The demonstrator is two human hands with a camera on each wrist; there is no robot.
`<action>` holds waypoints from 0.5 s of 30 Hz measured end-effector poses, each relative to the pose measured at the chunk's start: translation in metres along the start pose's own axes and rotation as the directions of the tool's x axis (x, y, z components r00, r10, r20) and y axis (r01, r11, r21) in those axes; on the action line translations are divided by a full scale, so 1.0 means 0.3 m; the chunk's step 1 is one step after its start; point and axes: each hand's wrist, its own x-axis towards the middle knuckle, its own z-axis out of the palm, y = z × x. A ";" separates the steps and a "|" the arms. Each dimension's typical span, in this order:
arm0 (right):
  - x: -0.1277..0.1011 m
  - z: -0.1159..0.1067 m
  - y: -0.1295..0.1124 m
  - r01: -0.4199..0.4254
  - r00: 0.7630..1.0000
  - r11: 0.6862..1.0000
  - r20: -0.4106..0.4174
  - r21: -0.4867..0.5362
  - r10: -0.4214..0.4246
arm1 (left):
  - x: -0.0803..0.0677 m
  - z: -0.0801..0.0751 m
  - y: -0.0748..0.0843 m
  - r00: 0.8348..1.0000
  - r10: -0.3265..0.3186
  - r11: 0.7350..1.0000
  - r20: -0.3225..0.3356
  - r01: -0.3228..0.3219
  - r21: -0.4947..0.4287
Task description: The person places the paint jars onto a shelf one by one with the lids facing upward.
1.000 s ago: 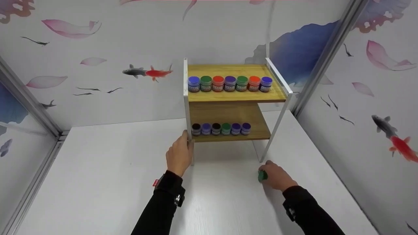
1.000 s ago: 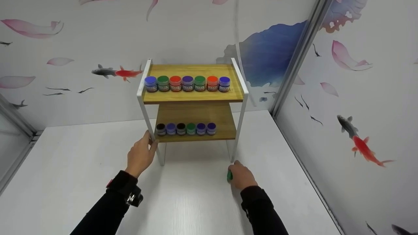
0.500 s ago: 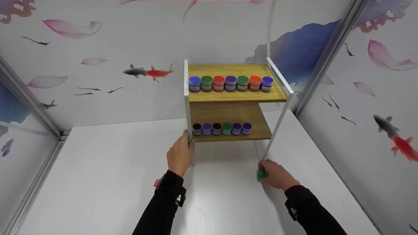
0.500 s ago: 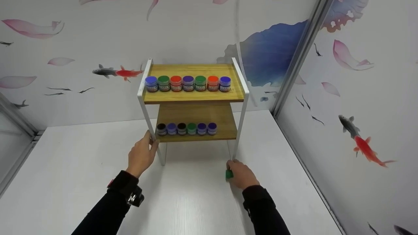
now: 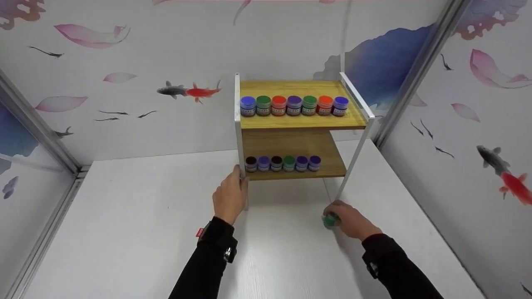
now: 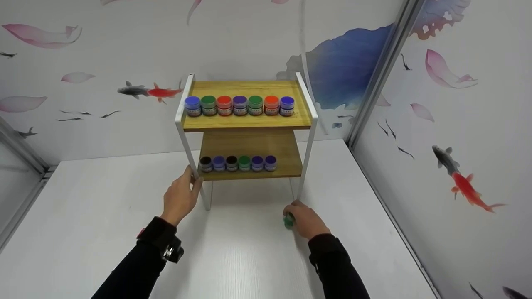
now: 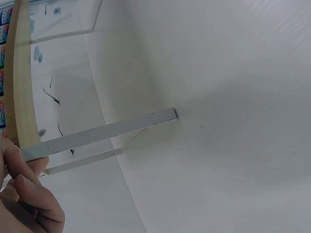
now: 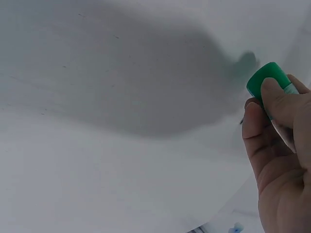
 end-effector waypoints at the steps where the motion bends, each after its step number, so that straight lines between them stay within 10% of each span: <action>1: 0.002 -0.001 -0.001 -0.002 1.000 1.000 -0.002 -0.003 0.002 | 0.000 -0.001 0.001 1.000 -0.001 1.000 0.001 0.001 0.000; 15: 0.015 0.008 -0.003 -0.025 0.999 0.999 -0.020 0.023 0.026 | 0.001 0.003 -0.004 1.000 -0.004 1.000 -0.007 0.005 0.014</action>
